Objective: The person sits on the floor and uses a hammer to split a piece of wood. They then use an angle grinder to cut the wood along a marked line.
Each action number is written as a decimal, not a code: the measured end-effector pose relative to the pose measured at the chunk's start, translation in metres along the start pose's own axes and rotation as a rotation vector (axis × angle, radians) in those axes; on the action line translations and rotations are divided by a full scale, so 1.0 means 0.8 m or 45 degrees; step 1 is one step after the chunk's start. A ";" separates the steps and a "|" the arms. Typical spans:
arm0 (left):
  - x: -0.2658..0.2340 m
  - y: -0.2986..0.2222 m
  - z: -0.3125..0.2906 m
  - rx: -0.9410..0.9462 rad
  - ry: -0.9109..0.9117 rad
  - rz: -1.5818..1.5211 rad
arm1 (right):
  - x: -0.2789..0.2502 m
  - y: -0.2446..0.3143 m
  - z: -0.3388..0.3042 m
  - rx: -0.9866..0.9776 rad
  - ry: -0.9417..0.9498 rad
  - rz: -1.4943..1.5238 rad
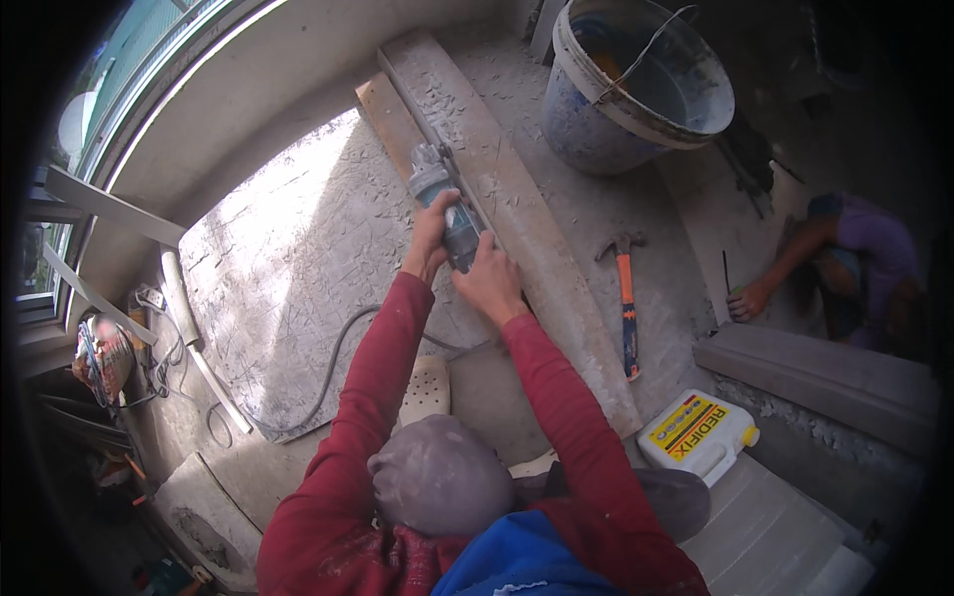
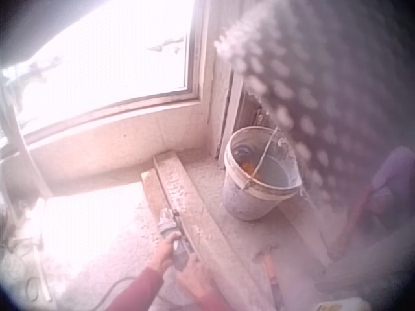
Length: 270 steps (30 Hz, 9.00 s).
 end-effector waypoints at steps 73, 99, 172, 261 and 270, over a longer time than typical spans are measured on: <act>0.002 0.005 -0.002 0.016 -0.041 0.026 | -0.007 -0.002 -0.006 0.034 0.027 0.009; 0.001 0.011 0.001 -0.030 -0.014 0.006 | -0.006 -0.004 -0.005 -0.002 0.007 0.016; 0.011 0.026 -0.036 0.041 -0.045 0.075 | -0.006 -0.021 -0.036 0.030 0.005 0.029; 0.013 0.035 -0.041 0.038 -0.066 0.071 | -0.008 -0.022 -0.047 0.050 -0.006 -0.033; 0.013 0.045 -0.049 0.064 -0.077 0.071 | -0.013 -0.025 -0.058 0.071 0.009 -0.027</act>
Point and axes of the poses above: each hand's wrist, its own z-axis towards the middle knuckle, its own x-axis out of the palm, y = z × x, the point moved 3 cm from there along z, towards the middle knuckle, and after that the axes turned 9 degrees about z, right-handed, at the moved point
